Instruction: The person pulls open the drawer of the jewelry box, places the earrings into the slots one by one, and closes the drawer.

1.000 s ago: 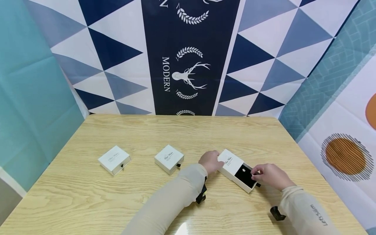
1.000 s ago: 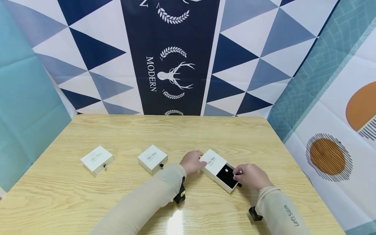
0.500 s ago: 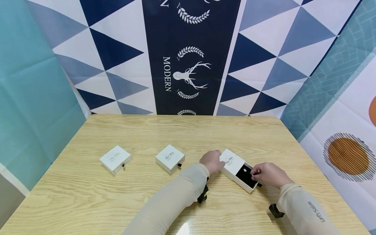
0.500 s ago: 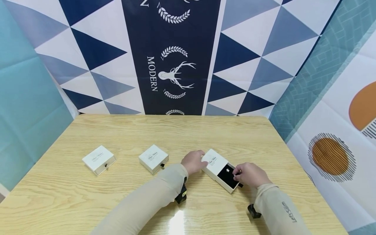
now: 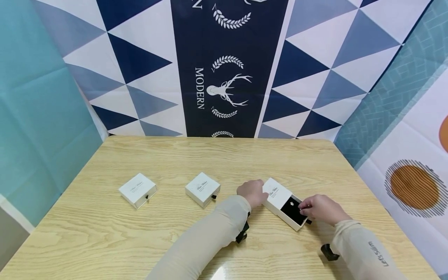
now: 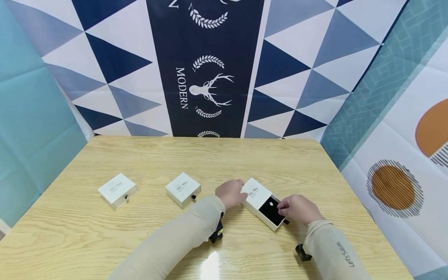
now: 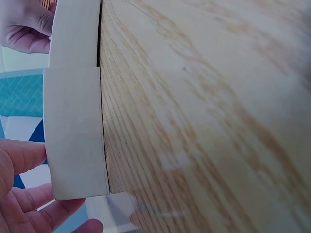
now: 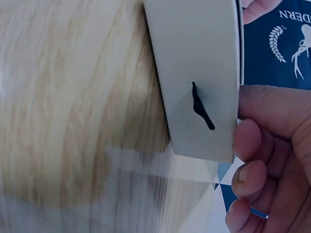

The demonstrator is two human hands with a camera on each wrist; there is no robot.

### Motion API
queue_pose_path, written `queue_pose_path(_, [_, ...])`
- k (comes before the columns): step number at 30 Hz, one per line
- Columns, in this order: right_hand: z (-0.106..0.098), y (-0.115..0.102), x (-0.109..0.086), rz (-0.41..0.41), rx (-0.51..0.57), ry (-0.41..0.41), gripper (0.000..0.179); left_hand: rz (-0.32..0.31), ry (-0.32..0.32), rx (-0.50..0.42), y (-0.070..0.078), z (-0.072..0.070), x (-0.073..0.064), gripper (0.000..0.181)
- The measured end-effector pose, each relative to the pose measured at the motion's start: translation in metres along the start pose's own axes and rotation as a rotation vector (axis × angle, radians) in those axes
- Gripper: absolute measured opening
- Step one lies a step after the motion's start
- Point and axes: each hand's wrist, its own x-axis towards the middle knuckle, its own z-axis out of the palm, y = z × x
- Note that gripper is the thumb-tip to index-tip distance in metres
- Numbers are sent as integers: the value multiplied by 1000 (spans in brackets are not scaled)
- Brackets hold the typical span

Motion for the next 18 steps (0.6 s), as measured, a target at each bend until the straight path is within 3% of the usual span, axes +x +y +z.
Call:
queue_pose_path(13, [1, -5, 4, 6, -62, -10, 7, -13, 6, 36, 0, -2, -1, 31])
queue_pose_path(18, [0, -1, 2, 7, -49, 27, 16, -10, 6, 45, 0, 0, 1, 27])
